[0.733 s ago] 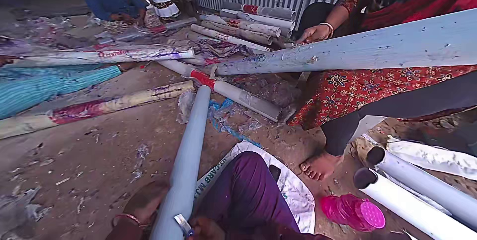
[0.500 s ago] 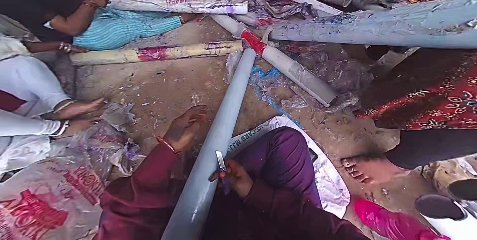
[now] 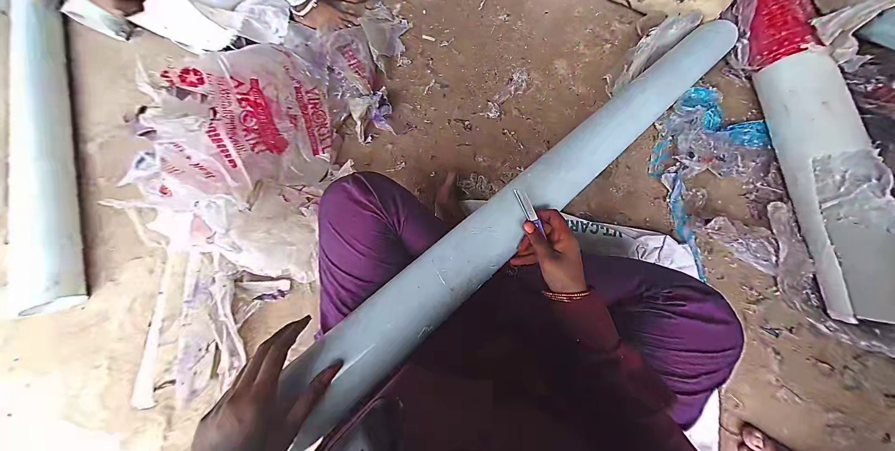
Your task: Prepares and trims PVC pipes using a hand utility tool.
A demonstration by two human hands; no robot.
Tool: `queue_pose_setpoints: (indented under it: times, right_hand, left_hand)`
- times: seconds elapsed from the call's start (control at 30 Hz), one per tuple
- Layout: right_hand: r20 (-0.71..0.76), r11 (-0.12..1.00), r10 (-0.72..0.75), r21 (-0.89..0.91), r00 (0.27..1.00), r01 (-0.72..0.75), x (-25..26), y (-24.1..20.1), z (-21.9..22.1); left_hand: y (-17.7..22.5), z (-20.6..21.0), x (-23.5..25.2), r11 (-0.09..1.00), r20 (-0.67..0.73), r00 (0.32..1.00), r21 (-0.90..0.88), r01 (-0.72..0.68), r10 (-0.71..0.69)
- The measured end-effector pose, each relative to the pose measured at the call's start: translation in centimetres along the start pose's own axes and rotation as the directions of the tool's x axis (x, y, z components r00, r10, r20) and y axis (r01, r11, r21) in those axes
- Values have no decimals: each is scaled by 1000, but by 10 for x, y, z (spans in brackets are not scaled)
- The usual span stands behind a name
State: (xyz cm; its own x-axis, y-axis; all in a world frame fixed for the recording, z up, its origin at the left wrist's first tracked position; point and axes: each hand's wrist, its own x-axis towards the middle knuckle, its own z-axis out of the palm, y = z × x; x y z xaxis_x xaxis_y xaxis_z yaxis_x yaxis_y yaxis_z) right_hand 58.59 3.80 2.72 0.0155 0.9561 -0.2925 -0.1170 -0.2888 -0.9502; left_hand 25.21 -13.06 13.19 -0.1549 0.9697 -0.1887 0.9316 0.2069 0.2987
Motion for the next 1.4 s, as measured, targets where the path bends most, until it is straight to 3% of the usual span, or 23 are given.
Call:
queue_pose_setpoints:
  times: [0.1, 0.23, 0.3, 0.37, 0.47, 0.57, 0.67, 0.83, 0.93, 1.03, 1.1, 1.27, 1.4]
  right_hand:
    - [59, 998, 12, -62, 998, -8, 9, -9, 1]
    - [55, 987, 81, -147, 995, -72, 28, -35, 18]
    - [54, 977, 162, -149, 985, -153, 37, -46, 27]
    - [13, 982, 177, -70, 984, -176, 45, -52, 32]
    - [-58, 997, 26, 72, 998, -22, 46, -41, 35]
    - [-45, 980, -172, 97, 984, 176, 34, -18, 46]
    - [162, 959, -282, 51, 945, 278, 2, -12, 60]
    - [554, 918, -331, 3, 764, 396, -48, 5, 89]
    - [628, 915, -307, -11, 715, 403, -54, 14, 98]
    - [583, 909, -298, -68, 756, 412, -49, 7, 105]
    - [542, 907, -304, -86, 783, 412, -48, 2, 111]
    - [533, 940, -220, -109, 817, 324, -54, -7, 127]
    - [526, 923, -230, -149, 819, 355, -66, -5, 137]
  left_hand:
    - [-9, -4, -40, 970, -110, 992, 228, 87, -63]
    - [-8, 37, -58, 811, -306, 914, 584, -41, 267]
    - [-14, 51, -44, 772, -381, 859, 636, -25, 341]
    - [-11, 43, -20, 807, -400, 856, 590, -33, 327]
    - [-7, 19, 1, 866, -288, 921, 491, -92, 262]
    - [-10, 5, 13, 892, -234, 949, 442, -91, 212]
    - [-12, 2, 22, 898, -212, 955, 427, -102, 209]
    - [-14, -6, 30, 923, -128, 975, 363, -126, 183]
    - [-19, -34, 54, 977, 107, 993, 201, -71, 50]
    - [-22, -65, 91, 990, 468, 873, 69, 122, -141]
    - [-23, -72, 105, 988, 556, 818, 48, 147, -149]
    - [-25, -68, 106, 994, 557, 824, 57, 88, -105]
    - [-32, -57, 94, 999, 417, 909, 36, 7, -21]
